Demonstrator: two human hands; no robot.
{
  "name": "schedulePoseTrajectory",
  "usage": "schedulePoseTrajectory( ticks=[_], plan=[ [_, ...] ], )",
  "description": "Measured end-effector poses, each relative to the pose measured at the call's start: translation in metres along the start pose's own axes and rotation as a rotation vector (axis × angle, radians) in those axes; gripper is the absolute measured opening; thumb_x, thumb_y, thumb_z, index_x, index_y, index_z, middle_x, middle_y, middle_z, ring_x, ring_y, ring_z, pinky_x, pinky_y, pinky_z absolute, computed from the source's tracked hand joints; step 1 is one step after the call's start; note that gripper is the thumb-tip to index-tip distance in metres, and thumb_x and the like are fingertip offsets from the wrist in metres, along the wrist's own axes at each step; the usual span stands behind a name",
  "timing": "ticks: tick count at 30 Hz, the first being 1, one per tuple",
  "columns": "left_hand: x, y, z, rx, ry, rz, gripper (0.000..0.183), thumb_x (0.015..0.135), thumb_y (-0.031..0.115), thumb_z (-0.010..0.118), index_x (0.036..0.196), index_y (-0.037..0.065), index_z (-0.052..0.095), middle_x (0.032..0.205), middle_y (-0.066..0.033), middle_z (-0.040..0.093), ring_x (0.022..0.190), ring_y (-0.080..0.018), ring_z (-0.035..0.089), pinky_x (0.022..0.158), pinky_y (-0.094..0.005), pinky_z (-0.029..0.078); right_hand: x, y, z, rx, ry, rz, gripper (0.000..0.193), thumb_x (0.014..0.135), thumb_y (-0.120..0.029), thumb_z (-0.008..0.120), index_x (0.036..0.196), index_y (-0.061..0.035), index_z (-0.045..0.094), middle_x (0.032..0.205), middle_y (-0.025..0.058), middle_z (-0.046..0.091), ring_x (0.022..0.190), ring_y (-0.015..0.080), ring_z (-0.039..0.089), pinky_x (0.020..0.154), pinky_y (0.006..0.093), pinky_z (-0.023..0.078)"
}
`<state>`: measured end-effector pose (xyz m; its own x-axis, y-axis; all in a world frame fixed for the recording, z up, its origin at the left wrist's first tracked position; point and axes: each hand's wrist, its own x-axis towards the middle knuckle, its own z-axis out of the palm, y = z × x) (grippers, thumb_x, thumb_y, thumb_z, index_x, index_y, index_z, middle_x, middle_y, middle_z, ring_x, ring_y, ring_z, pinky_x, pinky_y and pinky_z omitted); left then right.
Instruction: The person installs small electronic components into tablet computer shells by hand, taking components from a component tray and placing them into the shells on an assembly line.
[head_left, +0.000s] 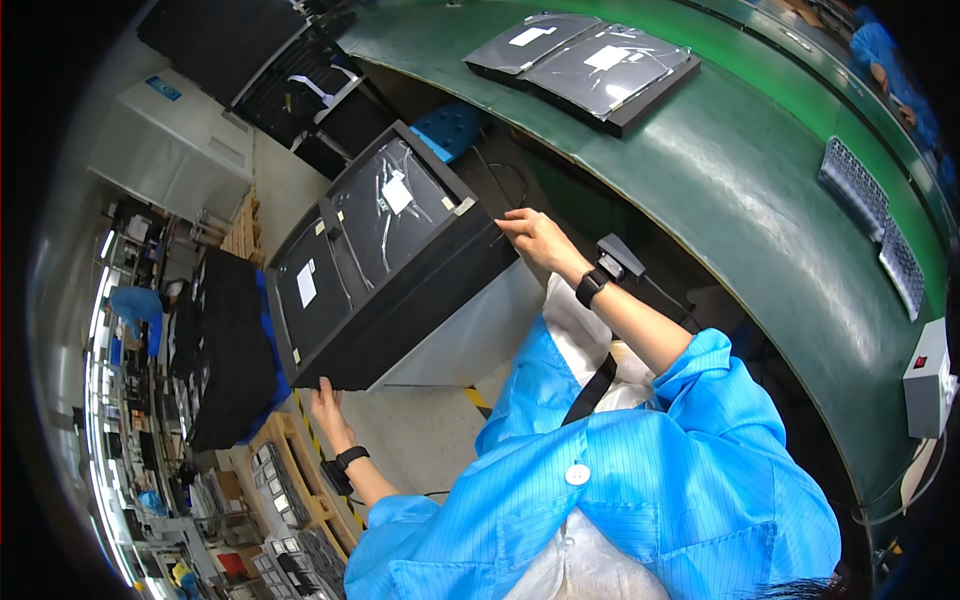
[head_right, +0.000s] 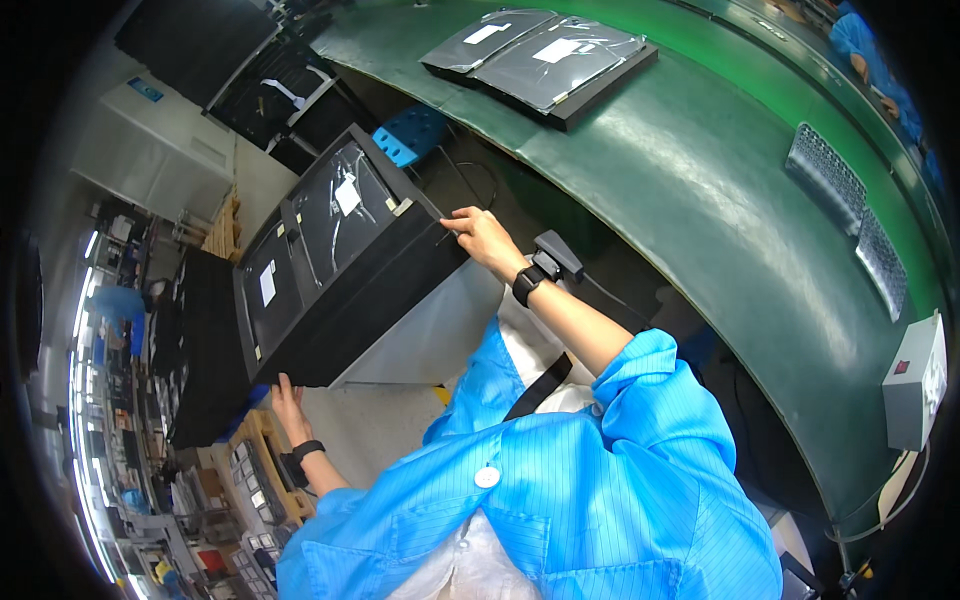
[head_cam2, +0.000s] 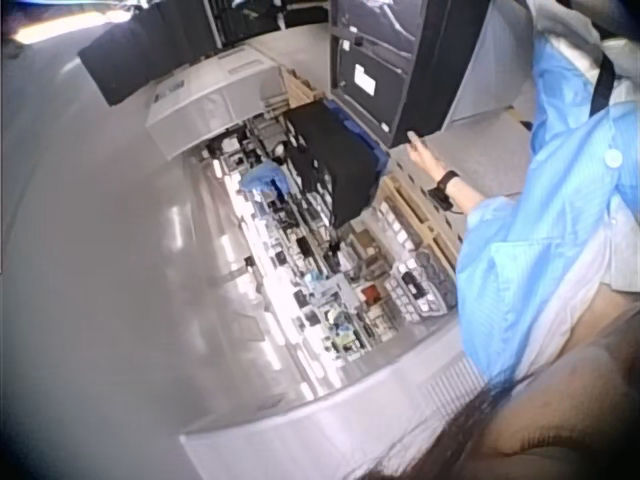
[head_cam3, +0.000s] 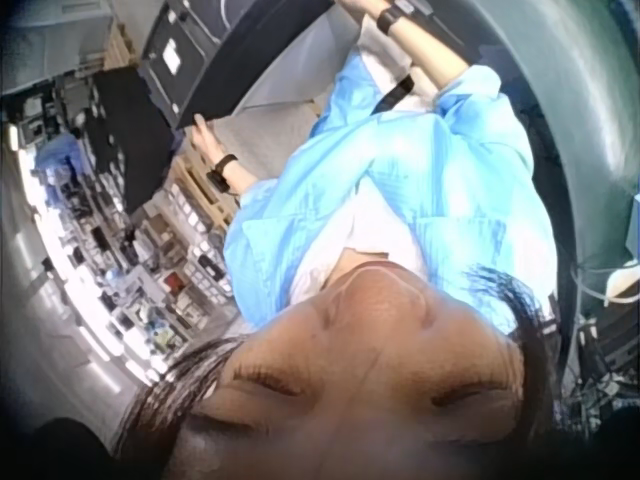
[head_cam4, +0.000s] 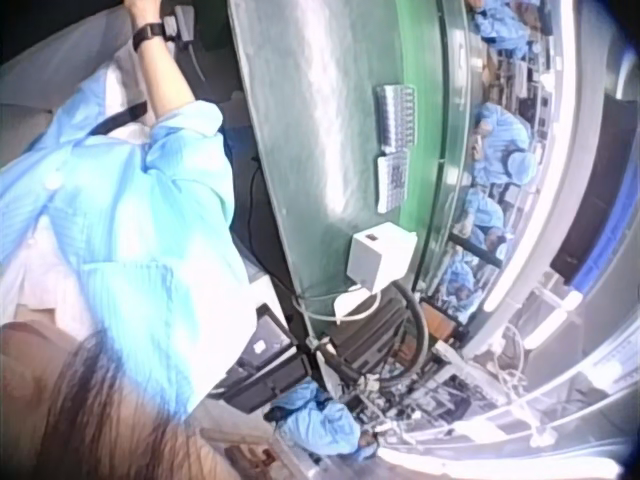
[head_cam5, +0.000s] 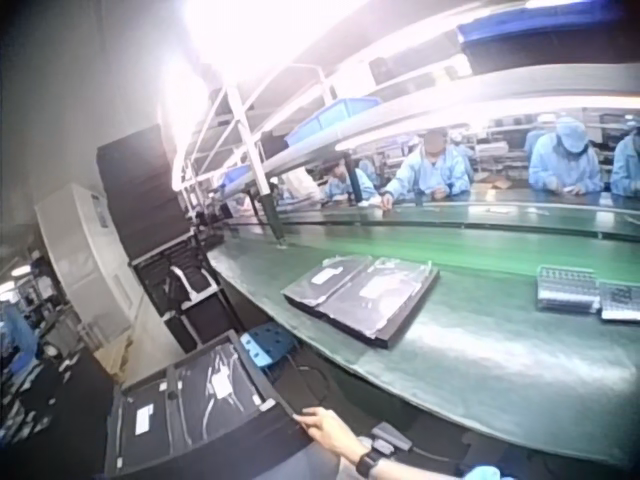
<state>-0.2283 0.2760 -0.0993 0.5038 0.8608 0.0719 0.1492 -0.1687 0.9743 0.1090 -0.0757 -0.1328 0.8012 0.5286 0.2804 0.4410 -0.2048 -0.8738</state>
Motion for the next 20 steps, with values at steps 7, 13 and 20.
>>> schedulePoseTrajectory(
  ticks=[7,13,20],
  plan=[
    [0.014,-0.020,-0.010,-0.100,0.059,0.014,0.067,0.100,0.051,0.048,0.135,-0.007,0.047,0.129,-0.0185,0.057,0.120,-0.0265,0.055,0.107,-0.0397,0.040,-0.006,-0.003,0.003,0.073,-0.046,0.049,0.048,0.082,-0.006,0.056,0.129,-0.0124,0.063,0.122,0.0159,0.060,0.110,0.0321,0.059,0.095,0.0370,0.047],
    [0.035,-0.026,-0.003,-0.214,0.247,-0.114,0.097,0.093,0.075,0.027,0.140,-0.010,0.038,0.141,-0.0252,0.045,0.127,-0.0333,0.049,0.107,-0.0418,0.040,-0.004,0.003,-0.009,0.235,-0.081,0.106,0.042,0.099,-0.037,0.052,0.128,-0.0076,0.062,0.121,0.0163,0.066,0.112,0.0282,0.062,0.097,0.0357,0.047],
    [0.087,-0.142,-0.009,-0.617,0.208,-0.062,0.067,0.100,0.052,0.043,0.144,0.002,0.038,0.145,-0.0082,0.046,0.121,-0.0232,0.052,0.109,-0.0356,0.036,-0.012,0.053,0.011,0.371,-0.071,0.287,0.062,0.103,-0.050,0.038,0.125,0.0023,0.060,0.128,0.0174,0.062,0.121,0.0271,0.057,0.103,0.0342,0.042]
  ],
)
